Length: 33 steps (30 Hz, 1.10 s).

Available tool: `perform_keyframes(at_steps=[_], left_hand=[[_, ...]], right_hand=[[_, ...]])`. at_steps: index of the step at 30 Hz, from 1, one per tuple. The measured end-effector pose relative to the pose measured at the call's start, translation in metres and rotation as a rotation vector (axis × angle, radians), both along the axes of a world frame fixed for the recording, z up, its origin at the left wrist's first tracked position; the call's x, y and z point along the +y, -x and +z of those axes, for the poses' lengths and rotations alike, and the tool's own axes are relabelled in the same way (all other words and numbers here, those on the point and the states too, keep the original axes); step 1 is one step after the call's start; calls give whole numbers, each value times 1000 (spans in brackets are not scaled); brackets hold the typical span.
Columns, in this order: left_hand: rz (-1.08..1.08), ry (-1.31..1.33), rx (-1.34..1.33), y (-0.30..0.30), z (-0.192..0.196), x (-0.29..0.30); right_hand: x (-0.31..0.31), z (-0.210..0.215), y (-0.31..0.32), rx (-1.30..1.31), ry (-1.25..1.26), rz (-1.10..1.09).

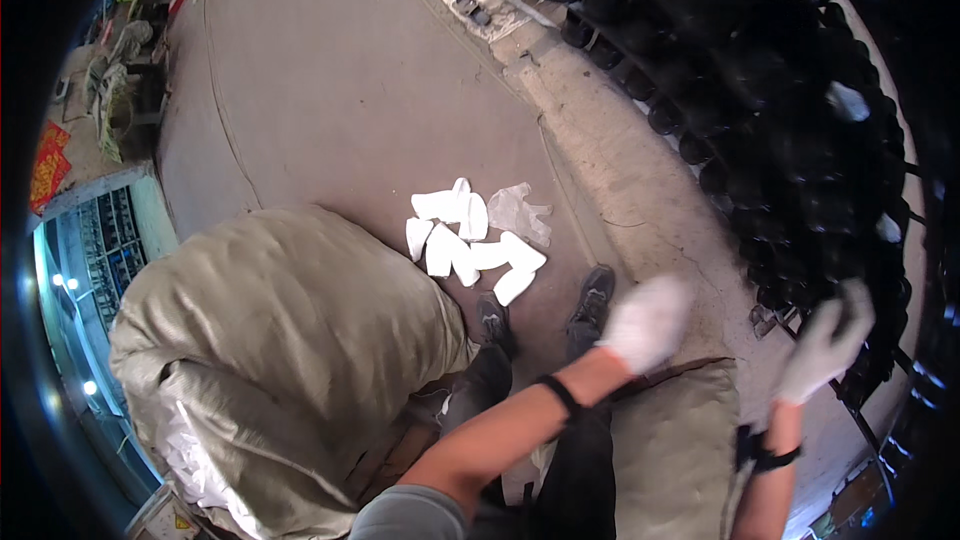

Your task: Stuffing white padding material into black shoes on a multi-tiered rack.

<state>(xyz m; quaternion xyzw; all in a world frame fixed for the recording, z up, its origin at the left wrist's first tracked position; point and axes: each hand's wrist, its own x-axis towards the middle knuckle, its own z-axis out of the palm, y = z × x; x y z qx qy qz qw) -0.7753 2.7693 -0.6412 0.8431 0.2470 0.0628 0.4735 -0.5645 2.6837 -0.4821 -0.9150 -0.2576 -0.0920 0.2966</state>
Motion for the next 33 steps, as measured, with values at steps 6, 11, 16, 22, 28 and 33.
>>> perform_keyframes(at_steps=[6, 11, 16, 22, 28, 33], left_hand=[[19, 85, 920, 269, -262, 33], [272, 66, 663, 259, -418, -2], [241, 18, 967, 274, -447, -11], [-78, 162, 1032, 297, -362, -34], [49, 275, 1160, 268, -342, -103], [-224, -449, 1041, 307, -430, -146]], right_hand=[[65, -339, 289, 753, 610, 683], [114, -555, 328, 426, 793, 736], [108, -538, 317, 593, 480, 742], [-22, -376, 210, 622, 339, 282], [-99, -275, 123, 861, 104, -109], [-148, -328, 136, 1035, 108, -266]])
